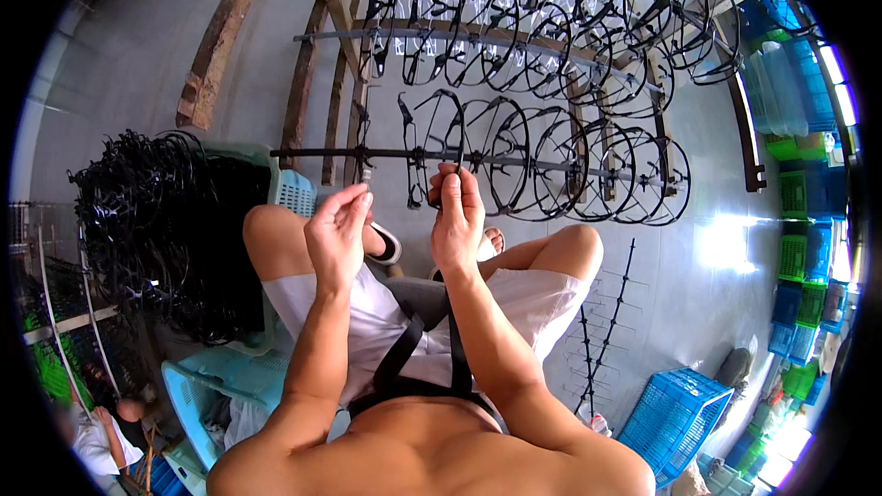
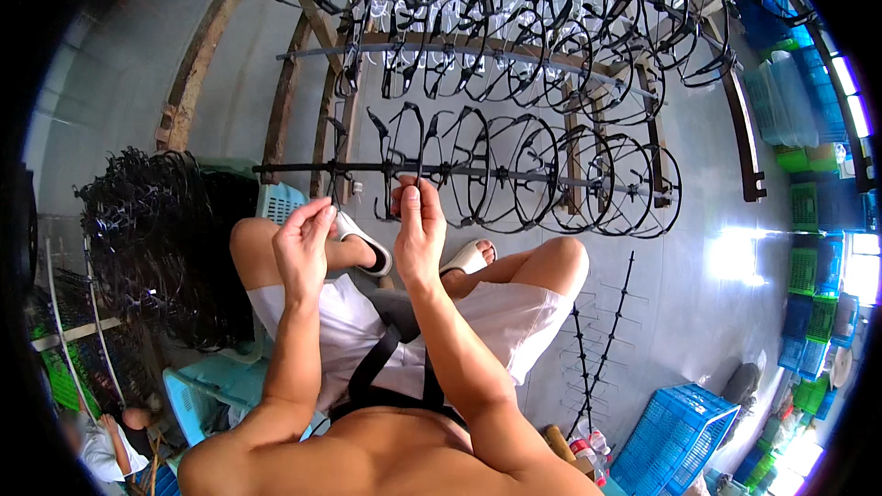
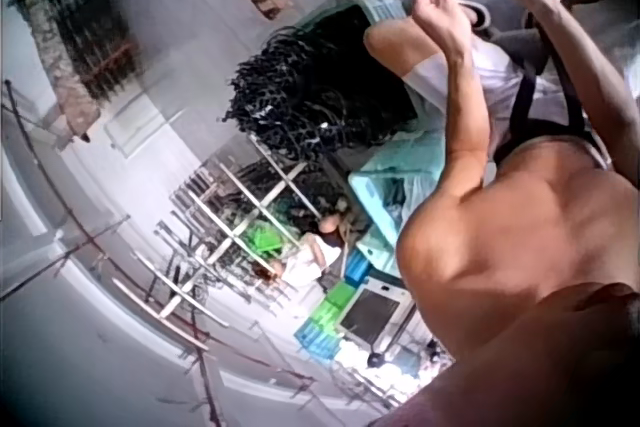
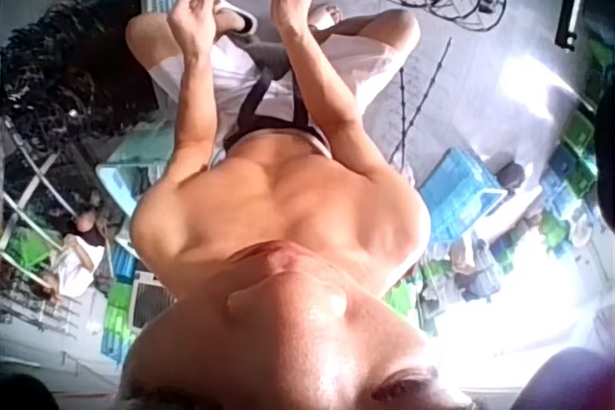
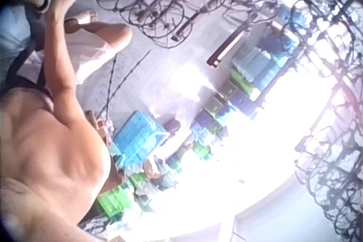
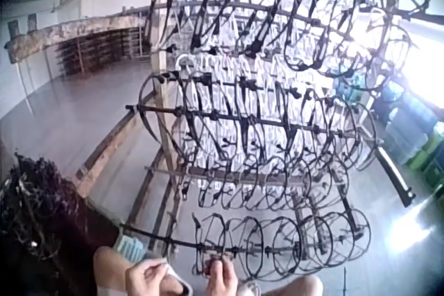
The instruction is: The person sits on a low stool and repeatedly attaches small black wire loops to a horizontal metal rod on a multi-tiered rack. The person occasionally stands to retrieve more wire loops from a plastic bag on the floor before resuming the assembly.
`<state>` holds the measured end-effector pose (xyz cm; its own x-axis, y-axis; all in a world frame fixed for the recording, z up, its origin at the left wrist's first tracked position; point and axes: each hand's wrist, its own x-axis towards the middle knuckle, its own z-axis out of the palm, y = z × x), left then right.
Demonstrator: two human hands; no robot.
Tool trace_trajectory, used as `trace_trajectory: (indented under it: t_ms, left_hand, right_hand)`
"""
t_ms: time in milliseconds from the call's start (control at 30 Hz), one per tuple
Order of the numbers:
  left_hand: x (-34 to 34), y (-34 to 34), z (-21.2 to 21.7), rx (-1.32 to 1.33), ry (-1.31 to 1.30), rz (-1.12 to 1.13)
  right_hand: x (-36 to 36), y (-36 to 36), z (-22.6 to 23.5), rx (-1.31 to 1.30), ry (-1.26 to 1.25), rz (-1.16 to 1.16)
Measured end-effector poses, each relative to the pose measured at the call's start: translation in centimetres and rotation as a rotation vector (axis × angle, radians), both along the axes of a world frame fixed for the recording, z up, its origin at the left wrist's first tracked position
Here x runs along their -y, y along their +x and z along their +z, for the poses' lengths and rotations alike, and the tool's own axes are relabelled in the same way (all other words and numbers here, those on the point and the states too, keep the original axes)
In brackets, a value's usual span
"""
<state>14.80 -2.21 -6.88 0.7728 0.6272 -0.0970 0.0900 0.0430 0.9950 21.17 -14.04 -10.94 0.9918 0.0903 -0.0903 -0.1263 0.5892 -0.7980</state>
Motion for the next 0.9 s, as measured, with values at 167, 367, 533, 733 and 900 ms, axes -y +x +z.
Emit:
trace_trajectory:
  t_ms: [167,367,533,733,900]
  left_hand:
    - [0.1,1.0,-0.8,0.035,-0.076,0.011]
    - [0.1,0.7,-2.0,0.091,-0.029,-0.029]
    - [-1.6,-1.4,-2.6,0.022,0.188,-0.096]
    - [-12.8,-10.8,-1.7,-0.134,1.144,0.391]
    - [-22.0,-20.7,0.8,-0.924,1.45,0.555]
  right_hand:
    - [0.8,-2.3,-1.2,0.078,0.053,-0.039]
    - [0.2,-2.3,-0.6,0.036,-0.147,-0.069]
    - [1.1,-2.1,1.4,0.12,-0.393,0.013]
    - [-0.9,-7.4,5.7,0.764,-1.003,0.018]
    - [-9.4,-11.0,4.9,0.489,-0.609,0.775]
